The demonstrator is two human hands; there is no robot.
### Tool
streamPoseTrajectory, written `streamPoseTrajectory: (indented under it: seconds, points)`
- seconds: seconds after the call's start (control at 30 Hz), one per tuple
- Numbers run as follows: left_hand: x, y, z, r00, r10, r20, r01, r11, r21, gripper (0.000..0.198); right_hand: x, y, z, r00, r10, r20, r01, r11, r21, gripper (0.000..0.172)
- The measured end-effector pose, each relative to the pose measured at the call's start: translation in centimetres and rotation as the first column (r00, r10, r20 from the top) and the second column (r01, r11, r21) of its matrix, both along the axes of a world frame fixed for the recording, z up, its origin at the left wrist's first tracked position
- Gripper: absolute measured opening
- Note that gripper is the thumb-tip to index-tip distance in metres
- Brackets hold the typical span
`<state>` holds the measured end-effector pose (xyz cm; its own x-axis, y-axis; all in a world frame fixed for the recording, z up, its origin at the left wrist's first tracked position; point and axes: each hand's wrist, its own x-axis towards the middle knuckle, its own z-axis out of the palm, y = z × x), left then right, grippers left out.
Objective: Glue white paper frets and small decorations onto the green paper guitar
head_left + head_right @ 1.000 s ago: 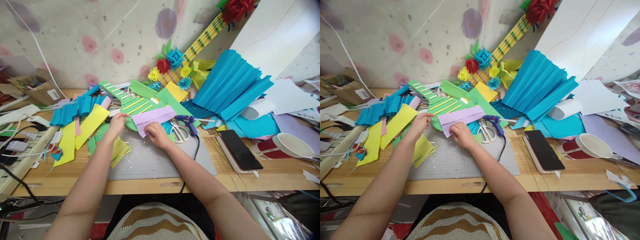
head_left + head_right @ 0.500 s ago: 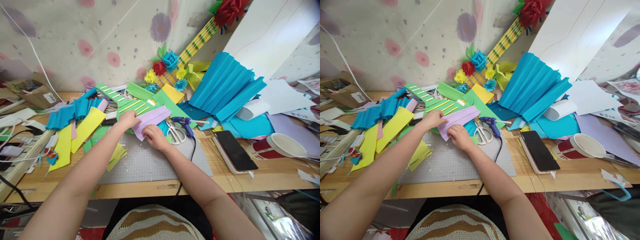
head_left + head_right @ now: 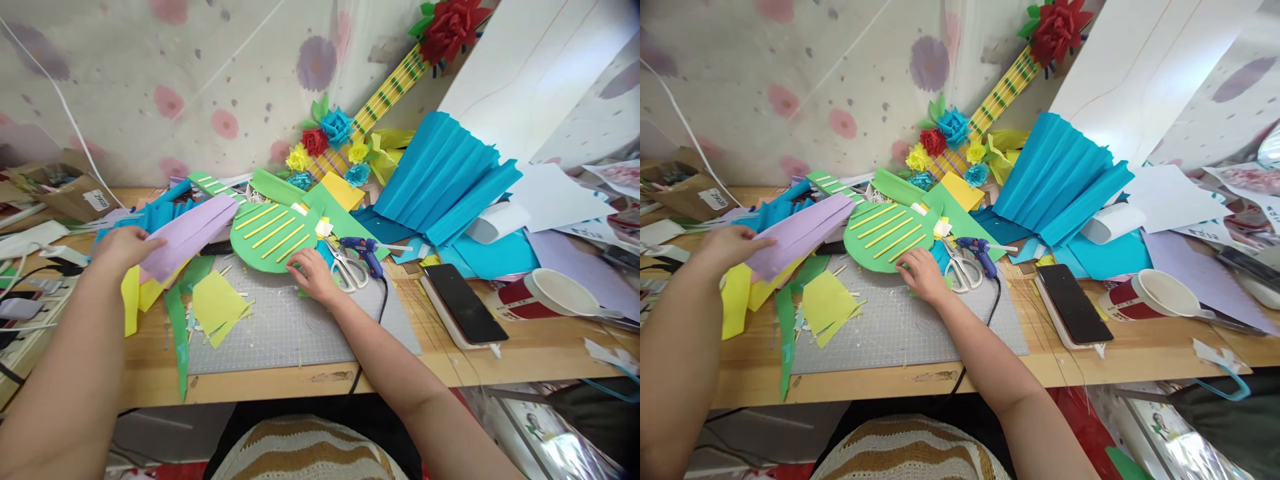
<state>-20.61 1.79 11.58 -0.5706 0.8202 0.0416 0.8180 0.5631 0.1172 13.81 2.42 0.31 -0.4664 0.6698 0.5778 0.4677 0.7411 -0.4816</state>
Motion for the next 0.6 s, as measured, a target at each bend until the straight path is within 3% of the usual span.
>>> streamPoseTrajectory:
  seconds: [0.13, 0.27, 0.37, 0.47, 0.53, 0.6]
  points:
    - [-2.0, -0.8, -0.6, 0.994, 0.107, -0.022, -0.109, 0.987, -0.122, 0.038, -0.3, -0.4, 0.0, 1.000, -0.019, -0.020, 0.017, 0.995, -0.103, 0.015]
    - [-1.1, -0.5, -1.1, 0.990, 0.137, 0.025, -0.128, 0.965, -0.231, 0.051, -0.3, -0.3, 0.1, 0.998, -0.050, -0.024, 0.045, 0.986, -0.159, 0.016]
    - [0.7, -0.3, -0.9, 0.985, 0.172, 0.010, -0.170, 0.981, -0.094, 0.074, -0.2, -0.1, 0.7, 0.999, -0.042, 0.008, 0.043, 0.968, -0.249, 0.022]
    - [2.6, 0.1, -0.2, 0.995, 0.095, -0.026, -0.093, 0.992, 0.091, 0.066, 0.3, -0.1, 2.4, 0.996, 0.052, 0.075, -0.020, 0.925, -0.380, 0.033]
    - [3.6, 0.7, 0.4, 0.998, 0.049, -0.047, -0.043, 0.993, 0.112, 0.062, 1.0, -0.3, 4.2, 0.985, 0.147, 0.095, -0.086, 0.879, -0.469, 0.036]
    - [3.9, 1.3, 0.8, 0.998, 0.051, -0.026, -0.050, 0.998, 0.041, 0.068, 2.1, -0.5, 6.4, 0.964, 0.243, 0.104, -0.154, 0.838, -0.523, 0.034]
